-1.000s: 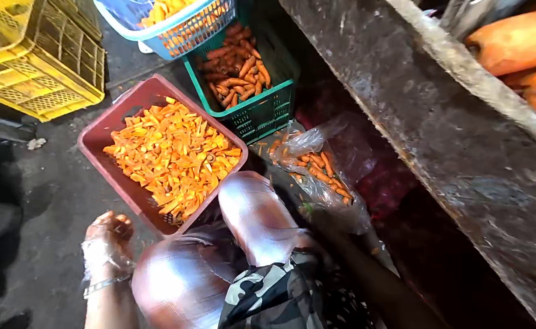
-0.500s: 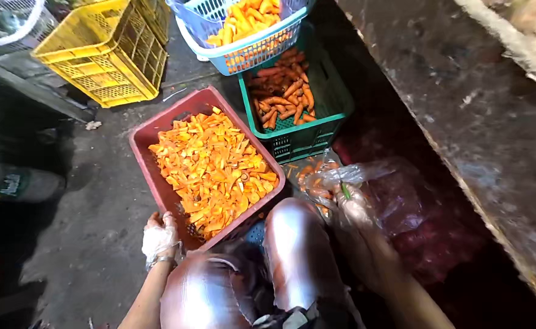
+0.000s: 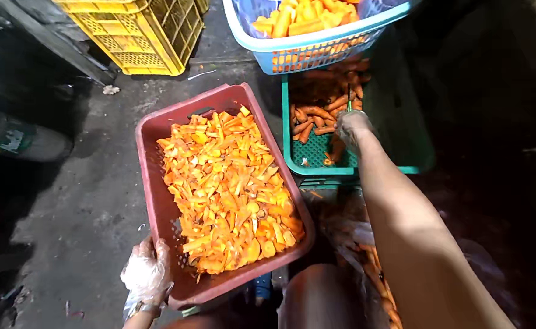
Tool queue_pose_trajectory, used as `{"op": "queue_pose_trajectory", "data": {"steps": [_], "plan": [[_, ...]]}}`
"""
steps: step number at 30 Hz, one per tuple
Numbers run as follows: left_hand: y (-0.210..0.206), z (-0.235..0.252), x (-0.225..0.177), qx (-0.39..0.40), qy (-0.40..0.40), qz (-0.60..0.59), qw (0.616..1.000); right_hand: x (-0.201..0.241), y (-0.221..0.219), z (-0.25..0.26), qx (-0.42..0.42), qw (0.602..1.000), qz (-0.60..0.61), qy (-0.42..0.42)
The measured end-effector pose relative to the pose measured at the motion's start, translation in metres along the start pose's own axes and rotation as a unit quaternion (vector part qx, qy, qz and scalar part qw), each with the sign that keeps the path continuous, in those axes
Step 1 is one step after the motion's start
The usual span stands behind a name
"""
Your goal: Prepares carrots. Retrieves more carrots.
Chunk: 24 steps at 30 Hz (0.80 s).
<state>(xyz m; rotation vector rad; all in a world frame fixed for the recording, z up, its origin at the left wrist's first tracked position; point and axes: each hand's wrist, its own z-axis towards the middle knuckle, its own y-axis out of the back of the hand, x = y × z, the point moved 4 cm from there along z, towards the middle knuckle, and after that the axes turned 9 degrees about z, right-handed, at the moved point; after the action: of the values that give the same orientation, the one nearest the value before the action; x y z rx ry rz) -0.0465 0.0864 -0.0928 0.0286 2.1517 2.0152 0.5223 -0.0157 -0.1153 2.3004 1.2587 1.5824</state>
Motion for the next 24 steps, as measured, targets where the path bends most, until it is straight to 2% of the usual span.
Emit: {"op": "queue_pose_trajectory", "data": {"steps": [2,5,7,9,12,15,24], "plan": [[0.0,0.0,-0.001,-0.003,-0.007,-0.004,1.0,0.002,-0.023,0.021,0.004,1.0,-0.001,-0.027],[0.002,0.001,-0.001,0.013,-0.009,-0.01,1.0,0.009,-0.052,0.041,0.039,0.997,-0.069,-0.025],[0.004,0.002,-0.002,0.028,-0.011,-0.012,0.999,0.01,-0.063,0.056,0.023,0.998,-0.05,-0.017],[0.006,0.002,-0.004,0.039,-0.011,-0.017,0.999,0.005,-0.068,0.074,-0.024,0.997,0.067,-0.015],[0.006,0.003,-0.003,0.036,-0.016,-0.025,0.999,-0.002,-0.078,0.106,-0.069,0.969,0.237,-0.029],[0.004,0.006,-0.001,0.047,-0.026,-0.027,0.998,-0.002,-0.089,0.129,-0.077,0.948,0.307,-0.036],[-0.001,0.008,0.004,0.04,-0.058,-0.037,0.997,0.013,-0.111,0.162,-0.068,0.968,0.237,-0.045]]}}
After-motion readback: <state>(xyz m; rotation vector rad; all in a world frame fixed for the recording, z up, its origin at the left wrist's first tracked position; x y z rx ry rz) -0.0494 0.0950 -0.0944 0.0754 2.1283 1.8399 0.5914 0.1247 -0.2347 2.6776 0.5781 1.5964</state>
